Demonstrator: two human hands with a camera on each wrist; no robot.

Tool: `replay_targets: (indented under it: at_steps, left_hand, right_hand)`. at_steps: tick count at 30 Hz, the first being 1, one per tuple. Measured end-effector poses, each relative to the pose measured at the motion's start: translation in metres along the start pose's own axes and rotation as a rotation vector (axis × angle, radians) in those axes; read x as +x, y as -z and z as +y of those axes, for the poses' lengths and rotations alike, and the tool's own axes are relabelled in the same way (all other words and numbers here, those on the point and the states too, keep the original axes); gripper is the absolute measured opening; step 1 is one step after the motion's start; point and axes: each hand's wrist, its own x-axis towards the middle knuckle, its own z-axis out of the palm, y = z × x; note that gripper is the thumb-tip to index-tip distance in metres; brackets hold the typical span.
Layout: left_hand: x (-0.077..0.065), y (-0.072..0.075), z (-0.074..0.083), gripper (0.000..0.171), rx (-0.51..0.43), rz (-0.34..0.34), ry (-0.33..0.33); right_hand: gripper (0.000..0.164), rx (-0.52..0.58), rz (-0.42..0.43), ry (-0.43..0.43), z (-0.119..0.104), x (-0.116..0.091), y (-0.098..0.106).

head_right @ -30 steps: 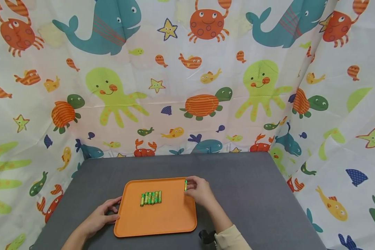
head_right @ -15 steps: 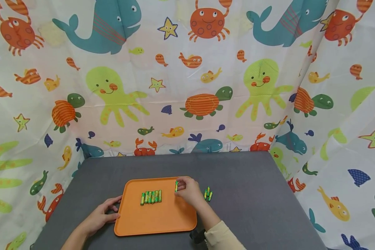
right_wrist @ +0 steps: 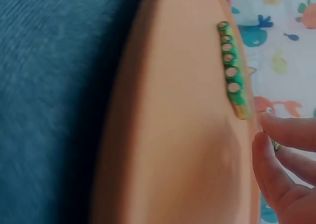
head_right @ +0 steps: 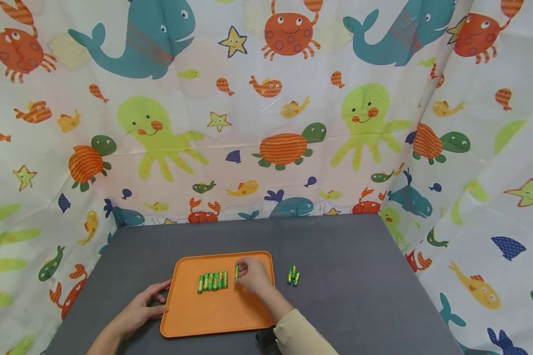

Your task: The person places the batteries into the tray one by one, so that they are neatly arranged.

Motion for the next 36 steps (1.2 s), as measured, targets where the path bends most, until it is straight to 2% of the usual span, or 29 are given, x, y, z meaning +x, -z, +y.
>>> replay_targets:
  at_steps: [9, 15, 22, 30, 36]
  left_hand:
    - [-0.001, -0.001, -0.001, 0.084, -0.011, 0.006, 0.005]
    - [0.001, -0.002, -0.002, 0.083, -0.009, 0.012, 0.007]
    - [0.004, -0.001, 0.0, 0.083, -0.014, 0.0, -0.005]
    - [0.003, -0.002, -0.002, 0.083, -0.006, 0.005, -0.003]
    - [0.001, 0.0, -0.001, 0.084, -0.011, 0.002, -0.001]
  right_hand:
    - [0.05, -0.029, -0.025, -0.032, 0.003, 0.002, -0.019]
    - [0.053, -0.04, -0.016, -0.021, -0.003, 0.002, -0.024]
    - [0.054, -0.04, 0.003, -0.016, -0.004, 0.003, -0.022]
    - [0.055, 0.016, -0.028, -0.032, -0.005, -0.001, -0.02]
    - [0.056, -0.078, 0.032, -0.011, -0.01, -0.005, -0.012]
